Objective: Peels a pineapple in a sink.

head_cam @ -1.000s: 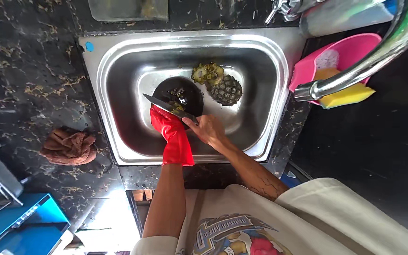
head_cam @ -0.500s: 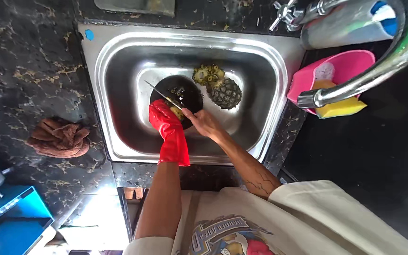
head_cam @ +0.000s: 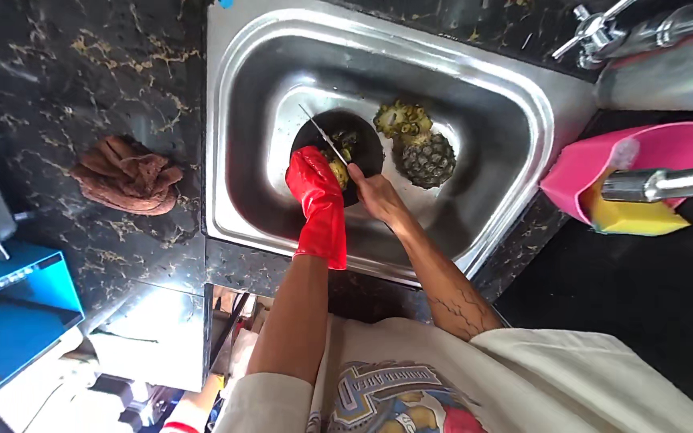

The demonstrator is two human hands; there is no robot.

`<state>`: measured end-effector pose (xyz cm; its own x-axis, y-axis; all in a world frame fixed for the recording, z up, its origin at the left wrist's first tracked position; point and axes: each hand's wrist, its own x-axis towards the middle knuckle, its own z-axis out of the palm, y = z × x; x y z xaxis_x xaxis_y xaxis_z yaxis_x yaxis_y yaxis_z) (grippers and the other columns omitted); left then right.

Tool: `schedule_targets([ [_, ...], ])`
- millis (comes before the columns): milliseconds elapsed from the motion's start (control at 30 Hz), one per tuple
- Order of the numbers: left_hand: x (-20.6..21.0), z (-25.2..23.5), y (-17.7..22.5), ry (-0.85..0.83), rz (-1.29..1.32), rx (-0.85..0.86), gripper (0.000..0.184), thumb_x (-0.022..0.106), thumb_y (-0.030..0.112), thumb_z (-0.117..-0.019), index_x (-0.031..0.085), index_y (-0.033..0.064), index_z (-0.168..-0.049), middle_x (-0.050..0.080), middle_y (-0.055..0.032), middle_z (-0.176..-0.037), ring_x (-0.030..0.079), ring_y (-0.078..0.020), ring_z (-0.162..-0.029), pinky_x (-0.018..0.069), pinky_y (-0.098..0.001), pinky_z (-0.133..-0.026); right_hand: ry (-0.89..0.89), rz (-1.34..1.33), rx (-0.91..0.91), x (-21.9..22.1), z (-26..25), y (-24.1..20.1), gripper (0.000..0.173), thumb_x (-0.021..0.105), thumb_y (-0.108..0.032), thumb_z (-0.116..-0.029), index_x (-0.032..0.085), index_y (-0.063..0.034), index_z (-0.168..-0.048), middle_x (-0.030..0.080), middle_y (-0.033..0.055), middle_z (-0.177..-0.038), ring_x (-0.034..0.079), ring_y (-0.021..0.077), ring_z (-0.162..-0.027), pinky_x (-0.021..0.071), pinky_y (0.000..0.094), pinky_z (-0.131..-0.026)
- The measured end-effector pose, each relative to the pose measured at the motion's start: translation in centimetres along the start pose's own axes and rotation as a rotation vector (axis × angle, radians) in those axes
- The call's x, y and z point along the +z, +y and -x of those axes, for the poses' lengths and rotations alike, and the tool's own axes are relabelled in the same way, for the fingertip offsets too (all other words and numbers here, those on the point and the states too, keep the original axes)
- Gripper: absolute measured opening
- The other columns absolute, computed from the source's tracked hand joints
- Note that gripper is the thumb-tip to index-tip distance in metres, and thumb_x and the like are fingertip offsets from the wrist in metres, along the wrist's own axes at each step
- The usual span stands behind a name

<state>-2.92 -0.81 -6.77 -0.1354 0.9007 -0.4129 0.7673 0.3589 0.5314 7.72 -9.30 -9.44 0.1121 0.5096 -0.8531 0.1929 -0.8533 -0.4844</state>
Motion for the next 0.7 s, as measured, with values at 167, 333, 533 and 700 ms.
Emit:
schedule_targets([
  [167, -0.4, 0.3, 0.4, 0.012, 0.016, 0.048, 0.036, 0.039, 0.016, -0.1068, 0.071, -0.0016, -0.112, 0.070, -0.0165, -0.111, 0.065, -0.0189, -0.109, 0.0472, -0.0328, -0.100, -0.025, -0.051, 0.073, -0.2, 0.2, 0.7, 0.079, 0.028, -0.077, -0.0986, 0.051, -0.0100, -0.064, 0.044, 0.0017, -0.054, 0.045, 0.0170, -0.046, 0.0407, 0.0399, -0.048],
  [333, -0.3, 0.6, 0.4, 0.010, -0.009, 0.066, 0.037, 0.038, 0.015, -0.1073, 0.069, -0.0035, -0.116, 0.070, -0.0183, -0.116, 0.064, -0.0201, -0.114, 0.0451, -0.0320, -0.104, -0.066, -0.089, 0.047, -0.1, -1.8, 0.2, 0.078, 0.028, -0.077, -0.0980, 0.050, -0.0110, -0.064, 0.043, 0.0011, -0.054, 0.044, 0.0160, -0.045, 0.0411, 0.0383, -0.048],
  [533, -0.4, 0.3, 1.1, -0.017, -0.034, 0.037, 0.035, 0.041, 0.017, -0.1074, 0.070, -0.0004, -0.117, 0.069, -0.0160, -0.118, 0.062, -0.0188, -0.117, 0.0439, -0.0327, -0.105, -0.136, -0.184, 0.177, -0.9, -0.3, 2.7, 0.075, 0.030, -0.076, -0.0991, 0.051, -0.0116, -0.067, 0.044, -0.0010, -0.053, 0.043, 0.0123, -0.042, 0.0404, 0.0319, -0.044],
  [700, -0.4, -1.3, -1.6, -0.102, -0.095, 0.230, 0.032, 0.047, 0.026, -0.1044, 0.072, 0.0061, -0.106, 0.074, -0.0115, -0.099, 0.071, -0.0229, -0.097, 0.0550, -0.0454, -0.091, -0.060, -0.094, 0.097, -1.4, 1.7, 3.3, 0.083, 0.028, -0.075, -0.0995, 0.060, -0.0035, -0.074, 0.053, 0.0086, -0.063, 0.054, 0.0232, -0.058, 0.0484, 0.0474, -0.059],
])
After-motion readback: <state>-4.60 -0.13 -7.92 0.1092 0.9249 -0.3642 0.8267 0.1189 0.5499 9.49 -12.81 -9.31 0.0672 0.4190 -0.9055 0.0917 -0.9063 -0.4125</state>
